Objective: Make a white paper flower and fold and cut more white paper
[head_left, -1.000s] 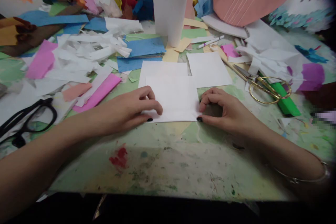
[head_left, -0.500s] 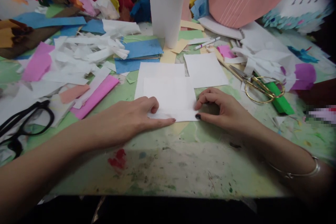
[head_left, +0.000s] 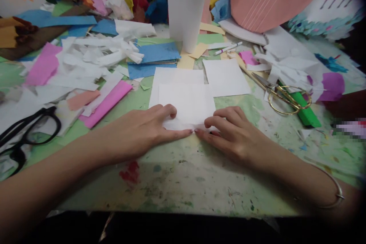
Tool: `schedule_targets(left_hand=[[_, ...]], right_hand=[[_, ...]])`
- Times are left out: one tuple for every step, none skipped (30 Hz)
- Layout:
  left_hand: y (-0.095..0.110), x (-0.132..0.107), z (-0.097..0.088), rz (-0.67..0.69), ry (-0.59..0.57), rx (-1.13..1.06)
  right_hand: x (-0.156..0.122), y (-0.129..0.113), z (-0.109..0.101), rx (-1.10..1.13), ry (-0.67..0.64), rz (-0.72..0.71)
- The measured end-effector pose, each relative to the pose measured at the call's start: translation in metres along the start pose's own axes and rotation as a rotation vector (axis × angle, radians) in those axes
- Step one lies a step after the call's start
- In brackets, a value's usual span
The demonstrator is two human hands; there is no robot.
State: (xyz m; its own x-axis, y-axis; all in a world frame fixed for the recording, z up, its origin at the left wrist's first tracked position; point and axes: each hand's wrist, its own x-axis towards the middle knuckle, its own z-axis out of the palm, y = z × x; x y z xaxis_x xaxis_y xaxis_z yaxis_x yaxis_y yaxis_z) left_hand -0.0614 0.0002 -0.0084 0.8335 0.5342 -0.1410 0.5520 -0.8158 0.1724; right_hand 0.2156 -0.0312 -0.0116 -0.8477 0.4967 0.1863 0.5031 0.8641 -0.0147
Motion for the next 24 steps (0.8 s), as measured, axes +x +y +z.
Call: schedule_targets(left_hand=[[0.0, 0.0, -0.001, 0.014, 0.004, 0.017], [0.001, -0.001, -0.003, 0.031, 0.012, 0.037], [0.001, -0.001, -0.004, 0.045, 0.025, 0.063], [0.002, -0.001, -0.007, 0.058, 0.038, 0.091], [0.003, -0.002, -0.009, 0.068, 0.049, 0.121], [0.004, -0.003, -0.011, 0.074, 0.057, 0.151], [0.005, -0.004, -0.014, 0.076, 0.057, 0.179], [0.005, -0.006, -0.016, 0.072, 0.054, 0.202], [0.006, -0.007, -0.018, 0.067, 0.05, 0.216], [0.006, -0.009, -0.019, 0.059, 0.041, 0.223], [0.006, -0.01, -0.02, 0.05, 0.034, 0.223], [0.006, -0.012, -0.02, 0.04, 0.025, 0.216], [0.006, -0.014, -0.02, 0.033, 0.016, 0.205], [0.005, -0.015, -0.02, 0.024, 0.012, 0.194], [0.005, -0.017, -0.02, 0.014, 0.009, 0.186], [0.005, -0.018, -0.02, 0.001, 0.011, 0.182], [0.005, -0.019, -0.02, -0.012, 0.013, 0.18], [0.005, -0.021, -0.02, -0.024, 0.008, 0.18], [0.005, -0.022, -0.02, -0.035, 0.002, 0.178], [0.005, -0.023, -0.021, -0.044, -0.007, 0.176], [0.005, -0.024, -0.021, -0.051, -0.012, 0.175], [0.005, -0.024, -0.021, -0.059, -0.012, 0.176], [0.005, -0.025, -0.022, -0.064, -0.01, 0.177], [0.005, -0.026, -0.021, -0.064, -0.004, 0.18]], right_hand=[[0.0, 0.0, 0.0, -0.007, 0.006, -0.004], [0.0, 0.0, 0.0, -0.01, 0.014, -0.007], [0.0, 0.0, 0.0, -0.011, 0.02, -0.005], [0.0, 0.0, -0.001, -0.008, 0.027, 0.001], [0.001, 0.0, -0.001, -0.004, 0.032, 0.011], [0.001, 0.001, -0.001, 0.002, 0.034, 0.024], [0.001, 0.001, -0.002, 0.007, 0.039, 0.04], [0.001, 0.001, -0.003, 0.014, 0.042, 0.056], [0.001, 0.001, -0.003, 0.021, 0.044, 0.069], [0.001, 0.001, -0.004, 0.027, 0.044, 0.077], [0.001, 0.001, -0.006, 0.032, 0.042, 0.084], [0.001, 0.001, -0.007, 0.034, 0.038, 0.088], [0.001, 0.001, -0.008, 0.032, 0.032, 0.09], [0.001, 0.001, -0.009, 0.026, 0.024, 0.091], [0.001, 0.001, -0.01, 0.016, 0.017, 0.09], [0.001, 0.001, -0.011, 0.003, 0.013, 0.086], [0.001, 0.001, -0.012, -0.011, 0.008, 0.08], [0.001, 0.002, -0.012, -0.024, 0.003, 0.071], [0.0, 0.002, -0.013, -0.036, -0.002, 0.061], [0.0, 0.003, -0.014, -0.044, -0.009, 0.049], [-0.001, 0.004, -0.015, -0.049, -0.019, 0.04], [-0.002, 0.005, -0.016, -0.051, -0.03, 0.033], [-0.002, 0.006, -0.016, -0.052, -0.039, 0.03], [-0.003, 0.006, -0.016, -0.05, -0.044, 0.032]])
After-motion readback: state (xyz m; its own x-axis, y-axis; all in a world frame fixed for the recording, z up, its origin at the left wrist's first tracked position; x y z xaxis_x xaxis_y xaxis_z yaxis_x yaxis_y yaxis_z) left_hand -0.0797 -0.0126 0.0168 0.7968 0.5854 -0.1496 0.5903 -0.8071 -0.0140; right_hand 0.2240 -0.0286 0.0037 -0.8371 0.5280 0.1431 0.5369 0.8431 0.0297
